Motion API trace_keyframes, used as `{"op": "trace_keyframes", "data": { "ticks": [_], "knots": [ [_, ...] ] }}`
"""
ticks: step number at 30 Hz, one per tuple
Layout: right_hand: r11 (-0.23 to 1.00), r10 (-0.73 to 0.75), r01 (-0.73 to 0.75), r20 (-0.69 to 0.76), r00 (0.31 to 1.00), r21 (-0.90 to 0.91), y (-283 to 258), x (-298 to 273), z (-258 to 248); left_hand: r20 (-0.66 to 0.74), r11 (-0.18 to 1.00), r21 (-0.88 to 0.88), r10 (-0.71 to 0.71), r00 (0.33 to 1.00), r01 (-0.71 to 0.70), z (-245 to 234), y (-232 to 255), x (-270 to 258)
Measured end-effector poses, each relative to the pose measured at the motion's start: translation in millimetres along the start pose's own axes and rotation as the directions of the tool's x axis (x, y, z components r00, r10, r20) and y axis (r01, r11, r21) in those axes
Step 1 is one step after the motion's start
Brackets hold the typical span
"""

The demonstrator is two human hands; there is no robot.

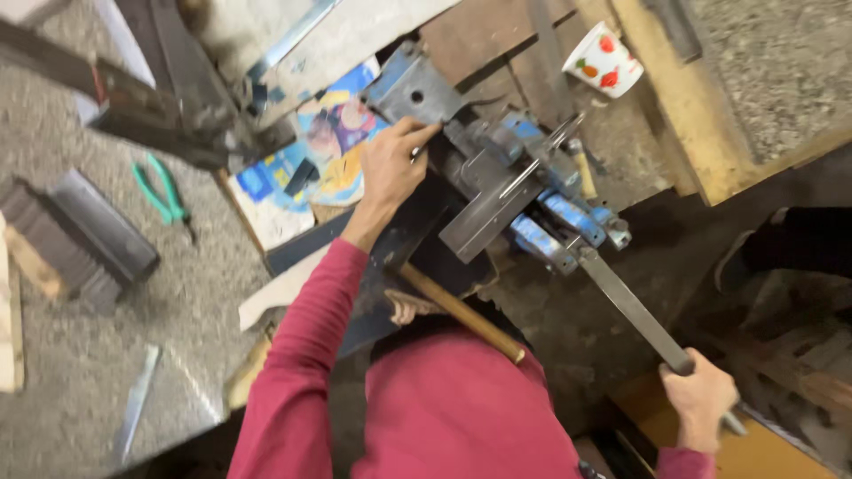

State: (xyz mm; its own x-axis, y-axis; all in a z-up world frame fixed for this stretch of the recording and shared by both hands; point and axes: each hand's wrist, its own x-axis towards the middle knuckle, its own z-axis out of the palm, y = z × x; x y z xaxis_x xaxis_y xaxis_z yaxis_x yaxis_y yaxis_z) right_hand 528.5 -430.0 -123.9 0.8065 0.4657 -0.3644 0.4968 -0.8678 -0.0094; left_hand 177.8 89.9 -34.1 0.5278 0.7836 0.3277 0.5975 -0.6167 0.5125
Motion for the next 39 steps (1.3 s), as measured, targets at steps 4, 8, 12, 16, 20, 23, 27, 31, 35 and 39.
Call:
{"op": "trace_keyframes", "data": {
  "ticks": [4, 8, 12, 16, 20, 23, 27, 31, 35, 39],
  "knots": [
    [0.999, -0.037, 0.037, -0.048, 0.998, -0.012, 24.3, 7.3, -21.0, 0.017, 0.997, -0.061, -0.038, 0.999, 0.039, 7.5, 0.9, 4.1],
    [0.999, -0.054, 0.053, -0.046, 0.998, -0.012, 11.9, -1.6, -3.2, -0.020, 0.999, -0.040, -0.012, 1.000, 0.012, 12.1, 3.2, 8.3],
    [0.999, -0.032, 0.028, -0.115, 0.993, -0.030, 15.1, -5.2, -22.6, -0.070, 0.997, -0.048, -0.059, 0.996, 0.056, 19.9, 6.3, -2.1],
    [0.999, 0.030, -0.029, -0.028, 0.999, 0.029, 6.2, -1.4, -21.5, -0.037, 0.993, -0.084, -0.091, 0.995, 0.087, 24.5, 0.5, 7.8],
    [1.000, -0.016, 0.015, -0.016, 1.000, -0.019, -1.6, 1.8, -6.9, -0.111, 0.996, -0.022, -0.094, 0.989, 0.092, 19.5, -4.6, -7.0],
    [0.999, 0.044, -0.044, -0.011, 0.999, -0.014, 5.9, -0.8, -15.6, -0.131, 0.996, -0.055, -0.079, 0.988, 0.073, 31.7, 2.8, 9.9],
    [0.997, 0.047, -0.049, -0.022, 0.999, -0.052, -2.9, 1.0, -10.0, -0.153, 0.994, -0.039, -0.108, 0.982, 0.103, 35.9, 0.4, 2.4],
    [1.000, 0.006, -0.006, -0.032, 0.999, -0.009, 9.2, 3.7, -17.6, -0.122, 0.985, -0.108, -0.150, 0.981, 0.137, 44.0, -2.5, 10.2],
    [1.000, 0.001, -0.001, -0.018, 1.000, 0.005, 5.5, 0.0, -7.9, -0.157, 0.985, -0.104, -0.155, 0.975, 0.139, 39.0, 6.0, 18.1],
    [0.997, 0.008, -0.005, -0.029, 1.000, 0.074, -1.5, -8.4, -14.7, -0.079, 0.903, -0.361, -0.276, 0.958, 0.231, 1.4, 30.6, 17.2]
  ]
}}
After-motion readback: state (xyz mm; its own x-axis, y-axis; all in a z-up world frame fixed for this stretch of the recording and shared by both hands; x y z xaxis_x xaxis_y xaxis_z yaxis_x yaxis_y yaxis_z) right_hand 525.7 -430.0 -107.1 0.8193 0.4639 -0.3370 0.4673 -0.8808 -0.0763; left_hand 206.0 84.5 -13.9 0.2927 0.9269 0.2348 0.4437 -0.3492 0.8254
